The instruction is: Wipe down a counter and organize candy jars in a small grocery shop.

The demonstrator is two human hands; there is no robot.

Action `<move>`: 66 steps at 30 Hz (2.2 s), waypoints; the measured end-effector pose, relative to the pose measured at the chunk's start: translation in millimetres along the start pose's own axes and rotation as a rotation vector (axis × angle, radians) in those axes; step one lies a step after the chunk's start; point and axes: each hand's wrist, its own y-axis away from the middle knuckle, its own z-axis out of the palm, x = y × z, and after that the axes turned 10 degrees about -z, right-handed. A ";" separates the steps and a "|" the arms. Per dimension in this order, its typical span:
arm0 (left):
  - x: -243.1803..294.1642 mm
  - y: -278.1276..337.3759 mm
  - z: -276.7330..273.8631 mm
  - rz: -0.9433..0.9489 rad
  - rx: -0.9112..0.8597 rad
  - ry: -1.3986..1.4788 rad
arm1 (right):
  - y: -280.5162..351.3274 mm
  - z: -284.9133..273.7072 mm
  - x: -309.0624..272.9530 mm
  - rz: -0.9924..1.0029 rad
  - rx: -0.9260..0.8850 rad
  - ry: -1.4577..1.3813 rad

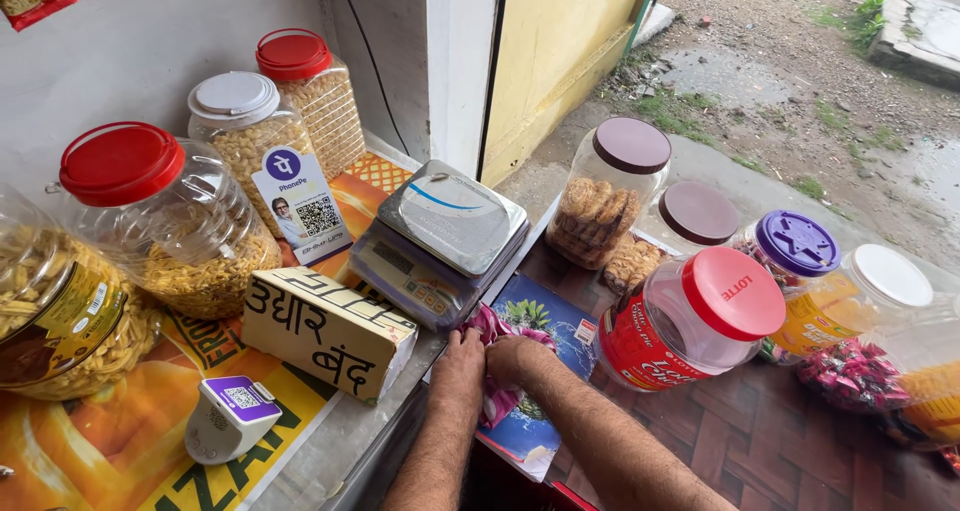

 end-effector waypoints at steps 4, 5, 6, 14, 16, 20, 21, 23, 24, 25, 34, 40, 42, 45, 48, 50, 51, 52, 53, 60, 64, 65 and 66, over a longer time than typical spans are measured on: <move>0.2 3.6 -6.7 -0.006 -0.041 -0.016 | 8.7 -7.4 -7.3 -0.027 -0.053 0.053; 0.7 1.5 -4.6 -0.009 -0.038 -0.023 | 3.7 -1.9 -2.1 -0.013 -0.017 0.016; 1.4 -0.6 -2.6 -0.013 -0.034 -0.029 | -1.2 3.6 2.9 0.002 0.018 -0.020; 4.5 -2.0 6.7 -0.016 0.011 -0.084 | 7.6 -9.0 -9.2 -0.017 -0.091 0.084; 4.9 -6.3 12.4 -0.007 0.048 -0.101 | 9.0 -10.6 -9.1 -0.008 -0.096 0.076; 3.6 -1.7 0.3 0.040 0.009 -0.199 | 15.1 -15.1 -12.9 0.016 -0.082 -0.002; 3.9 0.2 -4.9 0.098 0.010 -0.331 | 16.7 -16.0 -13.7 -0.001 -0.084 0.014; 4.2 -4.0 6.5 0.074 0.028 -0.280 | 15.6 -17.0 -14.9 0.001 -0.107 0.045; 4.2 -6.2 12.0 0.046 0.047 -0.228 | 15.0 -17.7 -15.4 0.002 -0.130 0.078; 3.8 -6.5 11.6 0.049 0.047 -0.230 | 15.8 -18.1 -16.6 0.004 -0.130 0.075; 0.1 2.3 -3.2 0.035 -0.033 -0.147 | 7.0 -7.2 -11.9 -0.024 -0.114 0.125; 0.7 10.8 -14.7 0.201 -0.013 -0.451 | 15.1 -9.9 -16.9 0.007 -0.108 0.062; 0.7 11.3 -13.6 0.133 0.014 -0.384 | 8.8 -2.9 -11.8 0.025 -0.072 0.031; -0.9 12.4 -14.6 -0.006 -0.042 -0.085 | 22.0 -17.7 -22.1 0.027 -0.111 0.044; -3.0 18.4 -28.3 -0.005 -0.061 -0.045 | 19.5 -17.4 -21.7 0.072 -0.113 -0.011; -3.2 10.3 -15.6 0.010 -0.042 -0.050 | 9.2 -9.0 -13.0 0.071 -0.111 -0.002; -2.8 7.1 -8.7 0.020 -0.025 -0.056 | 4.7 -3.6 -9.0 0.066 -0.111 0.008; -2.7 4.9 -5.8 0.026 -0.025 -0.056 | 10.8 -9.3 -14.3 0.071 -0.111 0.003; -2.2 2.7 -2.9 0.016 -0.011 -0.042 | 17.0 -15.0 -19.3 0.070 -0.104 0.006; -8.3 13.8 -29.4 0.037 -0.070 -0.060 | 14.7 -7.7 -17.3 0.117 -0.019 -0.068; -8.7 10.0 -20.3 0.053 -0.058 -0.079 | 12.9 -8.0 -20.5 0.090 -0.048 -0.017; -8.4 7.9 -15.9 0.049 -0.031 -0.067 | 12.6 -6.5 -20.0 0.106 -0.023 -0.041; -7.6 5.8 -11.5 0.046 -0.003 -0.054 | 12.6 -4.9 -19.1 0.121 0.002 -0.064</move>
